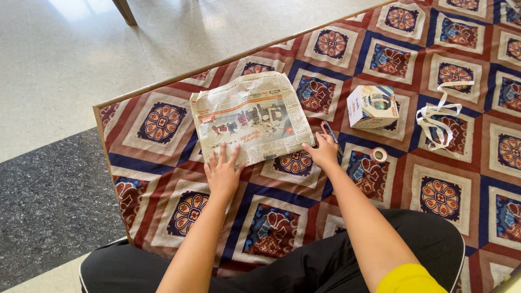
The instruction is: The person unfolds a newspaper on a patterned mat, places a small box on top, and uses scissors to cut strips from the newspaper. The person then folds the newspaper and continues cutting additional strips.
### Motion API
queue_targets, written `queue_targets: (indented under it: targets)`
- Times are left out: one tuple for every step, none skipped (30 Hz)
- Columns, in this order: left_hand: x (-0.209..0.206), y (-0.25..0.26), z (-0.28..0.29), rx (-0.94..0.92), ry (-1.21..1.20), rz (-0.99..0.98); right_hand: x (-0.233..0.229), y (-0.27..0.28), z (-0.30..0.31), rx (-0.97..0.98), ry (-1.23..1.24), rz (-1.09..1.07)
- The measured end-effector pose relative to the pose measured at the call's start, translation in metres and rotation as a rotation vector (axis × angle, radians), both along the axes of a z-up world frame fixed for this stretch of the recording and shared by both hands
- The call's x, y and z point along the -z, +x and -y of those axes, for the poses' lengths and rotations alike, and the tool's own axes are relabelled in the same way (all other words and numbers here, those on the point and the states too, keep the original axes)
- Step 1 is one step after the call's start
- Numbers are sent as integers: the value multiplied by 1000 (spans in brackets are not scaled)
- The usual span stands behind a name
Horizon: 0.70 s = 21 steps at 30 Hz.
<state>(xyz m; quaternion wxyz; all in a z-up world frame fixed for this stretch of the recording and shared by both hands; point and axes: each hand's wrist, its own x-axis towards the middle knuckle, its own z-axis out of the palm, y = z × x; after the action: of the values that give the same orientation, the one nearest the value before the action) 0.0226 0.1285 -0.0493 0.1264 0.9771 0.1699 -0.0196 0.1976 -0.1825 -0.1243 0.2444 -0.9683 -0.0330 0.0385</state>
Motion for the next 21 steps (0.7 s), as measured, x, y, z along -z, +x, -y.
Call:
queue_targets:
  targets:
    - [-1,-1,-1,-39,-28,-1,-1,0,-2,33,33,-36]
    - [-2,-2,-2,-78,-55,-1,-3,0,-3,65,65,-72]
    - [-4,-2,-4,-115,-81,-1,-5,0,-5,99,100,-107]
    - [-4,-2,-4,-117,-84,20,-8,-1,-4,120,112,-132]
    - [-3,-3,-4,-115,-83,41,-9,-3,-4,143,127,-158]
    - [-2,-4,-4,-113,-83,61,-10,-5,-5,167,142,-184]
    - [-1,-6,-4,-109,-88,81,-11,-7,-5,167,143,-164]
    - [2,-8,-4,-105,-92,101,-11,-9,-4,167,144,-143]
    - [5,-10,-5,-101,-96,123,-11,-11,-4,167,145,-121]
    - [8,-13,-6,-105,-104,147,-11,-13,-4,177,133,-137]
    - [11,-13,-7,-109,-114,174,-11,-13,-4,187,119,-150]
    - [14,-12,-8,-113,-124,201,-12,-13,-5,197,106,-163]
    - [18,-12,-9,-152,-156,243,-13,-14,-4,198,92,-154]
    - [22,-12,-14,-191,-188,284,-13,-16,-4,199,79,-145]
    - [26,-13,-17,-231,-220,324,-13,-18,-4,199,65,-138]
    - [31,-13,-20,-272,-253,335,-14,-20,-3,205,71,-150]
    - [35,-11,-23,-313,-284,348,-15,-21,-2,209,79,-160]
    - [39,-10,-28,-355,-315,360,-16,-21,-2,214,87,-171]
    - [44,-5,-33,-419,-358,361,-17,-21,-2,210,106,-155]
    - [48,1,-39,-482,-401,361,-18,-22,-1,207,125,-138]
    - [53,5,-46,-545,-443,360,-18,-24,0,204,144,-123]
